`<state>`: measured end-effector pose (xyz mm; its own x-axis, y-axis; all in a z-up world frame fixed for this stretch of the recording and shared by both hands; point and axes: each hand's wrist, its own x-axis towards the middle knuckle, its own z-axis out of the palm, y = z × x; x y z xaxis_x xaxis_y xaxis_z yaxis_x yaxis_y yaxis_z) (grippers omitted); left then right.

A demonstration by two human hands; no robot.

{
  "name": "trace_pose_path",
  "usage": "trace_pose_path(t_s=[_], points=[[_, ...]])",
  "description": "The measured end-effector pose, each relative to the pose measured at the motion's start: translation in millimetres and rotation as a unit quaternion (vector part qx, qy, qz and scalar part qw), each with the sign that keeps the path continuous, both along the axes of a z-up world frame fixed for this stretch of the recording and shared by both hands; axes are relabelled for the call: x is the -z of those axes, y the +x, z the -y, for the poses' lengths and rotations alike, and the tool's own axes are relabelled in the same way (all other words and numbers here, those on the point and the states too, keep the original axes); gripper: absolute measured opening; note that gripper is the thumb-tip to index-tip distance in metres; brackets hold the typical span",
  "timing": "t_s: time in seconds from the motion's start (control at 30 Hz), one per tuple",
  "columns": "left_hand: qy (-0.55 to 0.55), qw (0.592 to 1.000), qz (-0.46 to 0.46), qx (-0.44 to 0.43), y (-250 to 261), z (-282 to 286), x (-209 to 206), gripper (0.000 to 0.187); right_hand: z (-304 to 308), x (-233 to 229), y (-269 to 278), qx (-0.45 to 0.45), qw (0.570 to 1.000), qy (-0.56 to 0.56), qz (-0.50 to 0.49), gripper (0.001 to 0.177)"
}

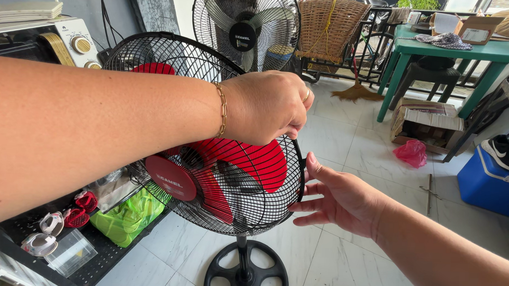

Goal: The person assembles a red electric fan by first securing the fan blades to the motor hub, then attaching the front protective cage, and finally fastening the rear cage to complete the assembly.

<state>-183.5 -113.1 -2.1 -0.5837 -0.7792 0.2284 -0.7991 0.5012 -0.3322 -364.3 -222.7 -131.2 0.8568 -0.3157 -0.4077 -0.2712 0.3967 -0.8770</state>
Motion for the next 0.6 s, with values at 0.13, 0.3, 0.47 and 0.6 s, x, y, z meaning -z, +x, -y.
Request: trace_pose_path(t_s=[0.13,0.3,0.47,0.6], points=[[0.001,1.000,0.007,-0.005,-1,0,0,0.007,-4,-5,2,0.028,0.999,0.012,-0.014,0.057],[0.013,0.999,-0.001,-0.036,-6,1,0,0.005,-7,-14,4,0.037,0.999,0.008,-0.026,0.055],[0.022,0.998,-0.011,-0.055,-6,1,-2,0.005,-7,-16,6,0.048,0.999,0.001,-0.025,0.054],[0.014,0.999,-0.011,-0.038,-4,2,-1,0.005,-6,-14,8,0.038,0.999,0.002,-0.011,0.053]])
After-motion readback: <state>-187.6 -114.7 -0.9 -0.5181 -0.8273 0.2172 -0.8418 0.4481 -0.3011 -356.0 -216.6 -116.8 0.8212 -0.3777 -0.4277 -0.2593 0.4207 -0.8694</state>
